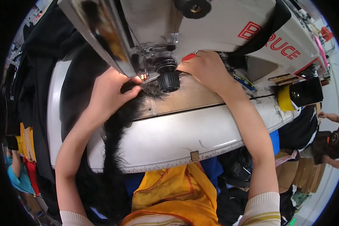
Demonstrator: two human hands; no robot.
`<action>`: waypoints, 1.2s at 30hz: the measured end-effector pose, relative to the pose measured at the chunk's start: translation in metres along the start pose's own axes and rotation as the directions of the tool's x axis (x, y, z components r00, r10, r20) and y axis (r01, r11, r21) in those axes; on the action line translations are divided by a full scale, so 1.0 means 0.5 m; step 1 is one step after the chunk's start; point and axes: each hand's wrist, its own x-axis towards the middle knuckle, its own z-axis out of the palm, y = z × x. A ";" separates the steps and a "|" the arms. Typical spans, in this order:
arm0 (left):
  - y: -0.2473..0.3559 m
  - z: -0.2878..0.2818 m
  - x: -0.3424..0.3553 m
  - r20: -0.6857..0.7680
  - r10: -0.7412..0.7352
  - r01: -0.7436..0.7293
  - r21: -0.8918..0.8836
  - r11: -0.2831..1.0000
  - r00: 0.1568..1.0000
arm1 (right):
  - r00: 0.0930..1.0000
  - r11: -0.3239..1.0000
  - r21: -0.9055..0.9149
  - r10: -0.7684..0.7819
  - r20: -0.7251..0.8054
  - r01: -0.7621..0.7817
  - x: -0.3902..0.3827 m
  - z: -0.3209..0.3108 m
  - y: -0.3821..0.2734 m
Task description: Sewing a black fur trim onto a piece of black clothing using an industrial sewing machine.
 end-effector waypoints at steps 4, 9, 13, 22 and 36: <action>-0.002 0.001 0.001 -0.086 0.163 -0.138 0.243 0.960 0.983 | 0.999 0.992 -0.113 0.052 -0.010 -0.053 -0.001 -0.004 -0.003; 0.006 -0.006 -0.006 -0.046 0.339 -0.287 0.435 0.854 0.940 | 0.993 0.987 -0.157 -0.002 -0.121 -0.017 0.002 0.003 0.005; 0.000 0.001 -0.002 -0.065 0.390 -0.323 0.446 0.835 0.918 | 0.995 0.981 -0.192 0.012 -0.097 -0.031 -0.002 0.006 0.008; 0.000 0.001 -0.002 -0.088 0.337 -0.259 0.471 0.843 0.937 | 0.989 0.958 -0.249 0.145 -0.006 -0.142 0.017 0.016 0.003; 0.026 -0.053 -0.052 0.005 -0.155 0.153 0.140 0.978 0.988 | 0.978 0.997 -0.062 0.036 -0.203 -0.049 -0.003 0.078 0.026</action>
